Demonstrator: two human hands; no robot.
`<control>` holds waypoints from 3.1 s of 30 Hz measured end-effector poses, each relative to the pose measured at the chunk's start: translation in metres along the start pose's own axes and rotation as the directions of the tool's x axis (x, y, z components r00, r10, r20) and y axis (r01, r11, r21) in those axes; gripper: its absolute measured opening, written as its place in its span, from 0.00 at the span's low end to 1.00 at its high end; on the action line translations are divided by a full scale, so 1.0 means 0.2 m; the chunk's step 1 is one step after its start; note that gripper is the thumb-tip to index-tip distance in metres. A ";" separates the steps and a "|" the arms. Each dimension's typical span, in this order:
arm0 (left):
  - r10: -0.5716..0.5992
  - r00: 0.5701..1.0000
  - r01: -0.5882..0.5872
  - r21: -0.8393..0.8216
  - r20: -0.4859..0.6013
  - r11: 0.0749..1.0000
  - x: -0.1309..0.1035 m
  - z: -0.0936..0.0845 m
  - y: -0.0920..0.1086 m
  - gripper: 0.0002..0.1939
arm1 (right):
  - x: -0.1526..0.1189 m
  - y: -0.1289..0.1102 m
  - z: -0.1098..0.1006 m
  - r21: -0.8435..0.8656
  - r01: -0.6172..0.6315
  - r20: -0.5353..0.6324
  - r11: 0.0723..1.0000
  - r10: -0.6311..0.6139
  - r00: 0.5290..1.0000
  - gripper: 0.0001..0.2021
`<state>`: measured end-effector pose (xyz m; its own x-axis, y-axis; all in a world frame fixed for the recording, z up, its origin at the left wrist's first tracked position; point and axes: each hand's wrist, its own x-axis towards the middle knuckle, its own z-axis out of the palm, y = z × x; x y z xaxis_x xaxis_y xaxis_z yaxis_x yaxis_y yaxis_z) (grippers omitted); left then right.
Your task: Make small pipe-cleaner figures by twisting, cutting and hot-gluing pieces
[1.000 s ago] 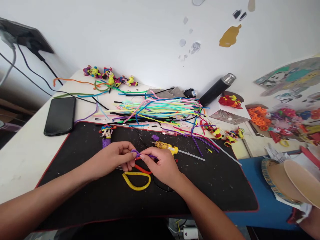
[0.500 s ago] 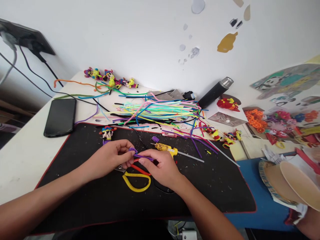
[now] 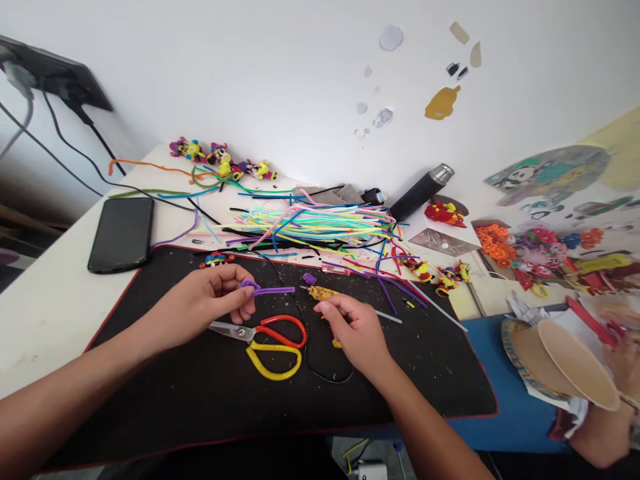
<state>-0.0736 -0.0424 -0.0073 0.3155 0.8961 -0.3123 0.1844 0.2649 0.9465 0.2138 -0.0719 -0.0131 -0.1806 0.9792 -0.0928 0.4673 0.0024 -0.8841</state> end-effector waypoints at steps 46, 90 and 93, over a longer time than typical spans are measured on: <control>0.444 0.890 -0.296 0.616 -0.098 0.730 -0.04 0.05 -0.03 0.14 | -0.09 0.14 0.00 0.849 -0.272 0.249 0.454 0.111 0.962 0.23; 0.537 0.795 -0.450 0.320 -0.283 0.834 -0.01 0.09 -0.03 0.04 | -0.01 0.00 0.12 0.891 -0.346 0.394 0.294 -0.125 0.910 0.20; 0.555 0.779 -0.464 0.327 -0.293 0.823 -0.01 0.08 -0.04 0.04 | 0.00 -0.01 0.10 0.875 -0.316 0.364 0.366 -0.067 0.929 0.21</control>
<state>-0.0603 -0.0514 -0.0159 0.0753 0.9491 0.3059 0.3096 -0.3139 0.8976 0.1963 -0.0757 -0.0208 -0.5138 0.8359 -0.1933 -0.5292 -0.4861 -0.6954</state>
